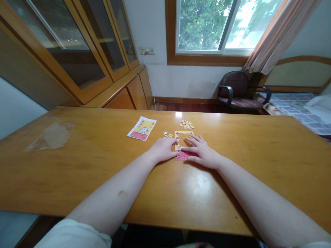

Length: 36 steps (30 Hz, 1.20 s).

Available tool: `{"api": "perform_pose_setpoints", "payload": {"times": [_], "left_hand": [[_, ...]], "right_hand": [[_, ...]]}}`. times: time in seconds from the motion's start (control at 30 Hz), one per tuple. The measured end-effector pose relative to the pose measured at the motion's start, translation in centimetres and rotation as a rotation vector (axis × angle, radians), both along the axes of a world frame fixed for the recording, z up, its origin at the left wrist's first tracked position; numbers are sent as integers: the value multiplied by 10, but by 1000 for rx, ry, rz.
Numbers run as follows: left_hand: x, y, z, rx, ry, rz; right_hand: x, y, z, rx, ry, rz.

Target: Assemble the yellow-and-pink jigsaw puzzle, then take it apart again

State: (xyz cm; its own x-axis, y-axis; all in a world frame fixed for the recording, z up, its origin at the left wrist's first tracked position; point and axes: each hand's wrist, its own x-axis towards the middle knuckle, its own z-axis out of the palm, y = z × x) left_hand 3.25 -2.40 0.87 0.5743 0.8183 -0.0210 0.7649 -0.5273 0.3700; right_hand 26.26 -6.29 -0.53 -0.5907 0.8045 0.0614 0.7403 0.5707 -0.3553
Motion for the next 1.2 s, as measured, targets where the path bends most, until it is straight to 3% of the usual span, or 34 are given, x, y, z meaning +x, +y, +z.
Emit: {"api": "perform_pose_setpoints", "payload": {"times": [0.4, 1.2], "left_hand": [[0, 1, 0, -59, -44, 26], [0, -1, 1, -64, -57, 36]], "right_hand": [[4, 3, -2, 49, 111, -43], [4, 5, -4, 75, 107, -80]]}}
